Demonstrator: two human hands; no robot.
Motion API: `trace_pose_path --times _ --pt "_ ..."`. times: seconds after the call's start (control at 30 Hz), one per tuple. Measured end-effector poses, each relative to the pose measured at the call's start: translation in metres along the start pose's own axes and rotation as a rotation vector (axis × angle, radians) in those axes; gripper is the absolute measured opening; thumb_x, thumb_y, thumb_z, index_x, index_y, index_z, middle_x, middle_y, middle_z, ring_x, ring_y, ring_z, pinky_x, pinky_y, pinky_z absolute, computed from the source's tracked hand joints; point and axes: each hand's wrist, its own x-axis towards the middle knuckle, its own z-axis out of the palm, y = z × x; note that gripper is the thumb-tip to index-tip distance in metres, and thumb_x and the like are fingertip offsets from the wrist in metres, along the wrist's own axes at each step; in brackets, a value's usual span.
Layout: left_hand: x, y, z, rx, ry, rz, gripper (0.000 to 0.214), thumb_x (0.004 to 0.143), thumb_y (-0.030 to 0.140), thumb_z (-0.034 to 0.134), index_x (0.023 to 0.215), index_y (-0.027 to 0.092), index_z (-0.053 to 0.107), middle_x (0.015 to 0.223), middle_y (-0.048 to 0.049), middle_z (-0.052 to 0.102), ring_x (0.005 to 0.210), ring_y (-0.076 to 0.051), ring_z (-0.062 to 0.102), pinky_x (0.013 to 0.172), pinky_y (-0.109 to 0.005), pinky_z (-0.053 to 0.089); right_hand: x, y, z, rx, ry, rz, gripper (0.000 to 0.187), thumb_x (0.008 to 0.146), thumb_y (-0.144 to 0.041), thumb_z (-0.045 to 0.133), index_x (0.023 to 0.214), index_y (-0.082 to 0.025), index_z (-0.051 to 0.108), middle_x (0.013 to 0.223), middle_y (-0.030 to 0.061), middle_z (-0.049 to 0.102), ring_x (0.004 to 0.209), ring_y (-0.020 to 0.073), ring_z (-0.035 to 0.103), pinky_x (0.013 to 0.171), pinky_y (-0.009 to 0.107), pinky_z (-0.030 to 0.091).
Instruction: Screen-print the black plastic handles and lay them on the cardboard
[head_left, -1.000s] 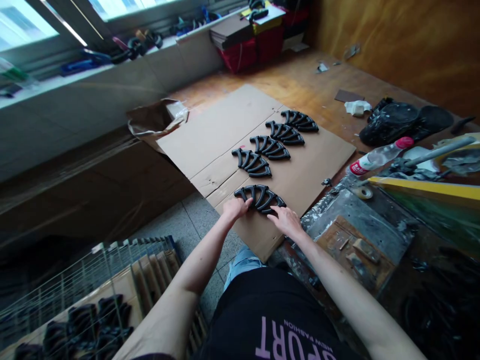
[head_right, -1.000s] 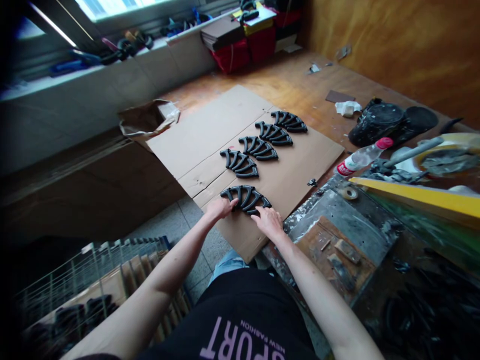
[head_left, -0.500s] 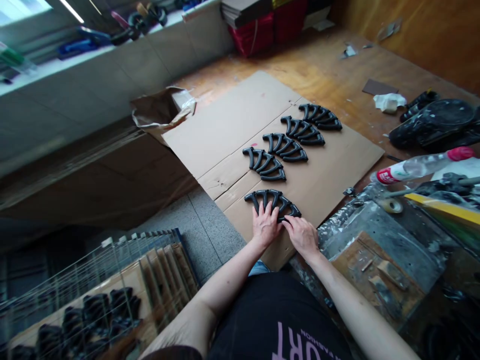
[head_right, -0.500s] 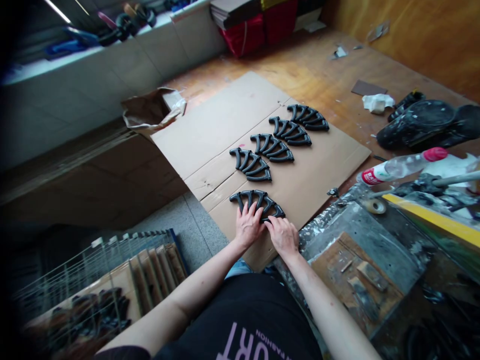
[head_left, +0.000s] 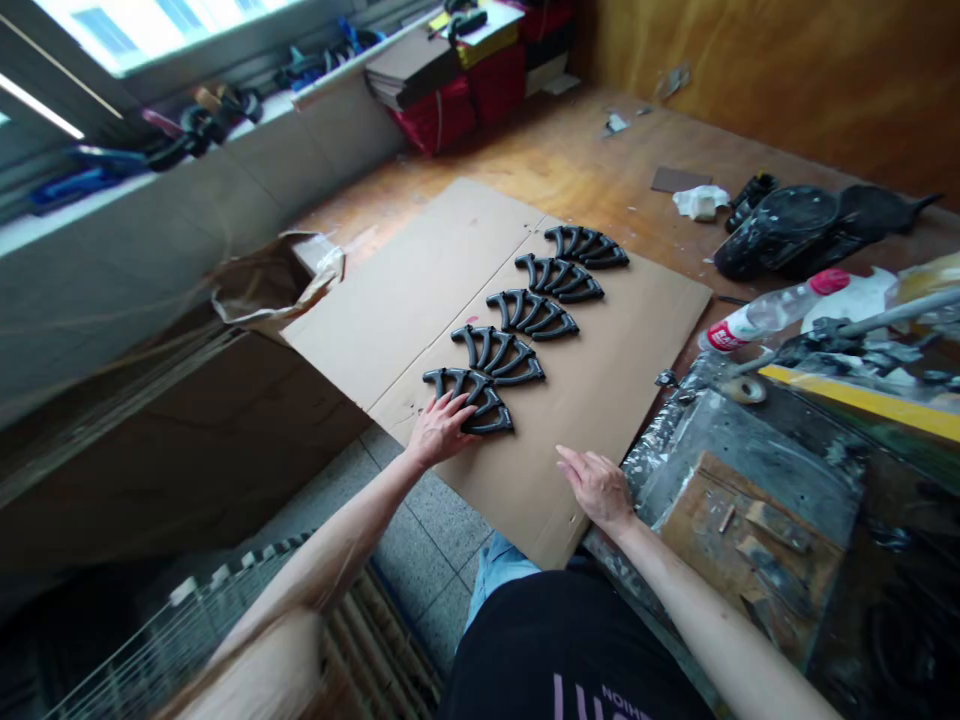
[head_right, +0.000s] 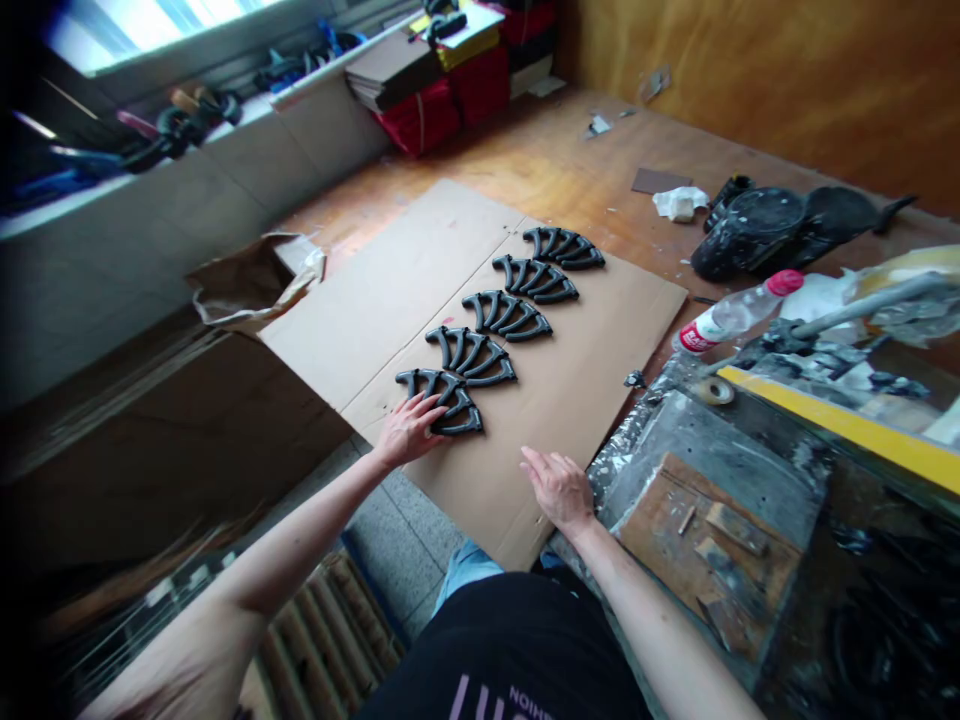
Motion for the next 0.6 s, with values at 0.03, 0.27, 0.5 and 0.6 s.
trace_pose_path --times 0.03,0.27,0.5,0.6 --pt "0.006 -0.008 -0.003 0.012 0.000 0.007 0.057 0.075 0.048 0.069 0.128 0.026 0.063 0.145 -0.0097 0.051 0.139 -0.036 0.036 0.114 -0.052 0.028 0.001 0.000 0.001 0.003 0.002 0.007 0.033 0.100 -0.037 0.043 0.120 -0.023 0.066 0.084 0.0044 0.070 0.077 0.0179 0.062 0.073 0.029 0.041" --pt "0.003 -0.001 0.005 0.041 0.162 0.032 0.055 0.077 0.048 0.065 0.128 0.027 0.061 0.148 -0.0108 0.047 0.141 -0.037 0.033 0.114 -0.062 0.020 -0.009 -0.008 -0.016 0.157 0.111 0.104 0.023 0.096 -0.028 0.051 0.109 -0.022 0.069 0.091 0.0046 0.069 0.091 0.0171 0.061 0.083 0.028 0.046" --pt "-0.031 0.083 0.034 -0.127 0.492 0.027 0.059 0.082 0.050 0.058 0.137 0.030 0.050 0.156 -0.0111 0.035 0.143 -0.036 0.029 0.113 -0.061 0.024 -0.107 0.045 -0.085 0.103 0.332 0.352 0.022 0.096 -0.022 0.050 0.106 -0.022 0.070 0.095 0.0037 0.071 0.096 0.0164 0.060 0.090 0.029 0.047" --pt "-0.043 0.136 0.054 -0.234 0.458 0.046 0.052 0.083 0.048 0.057 0.130 0.027 0.055 0.153 -0.0131 0.039 0.140 -0.037 0.035 0.110 -0.059 0.033 -0.192 0.086 -0.108 0.042 0.385 0.609 0.029 0.094 -0.013 0.046 0.110 -0.023 0.069 0.103 0.0037 0.070 0.100 0.0165 0.059 0.090 0.030 0.046"
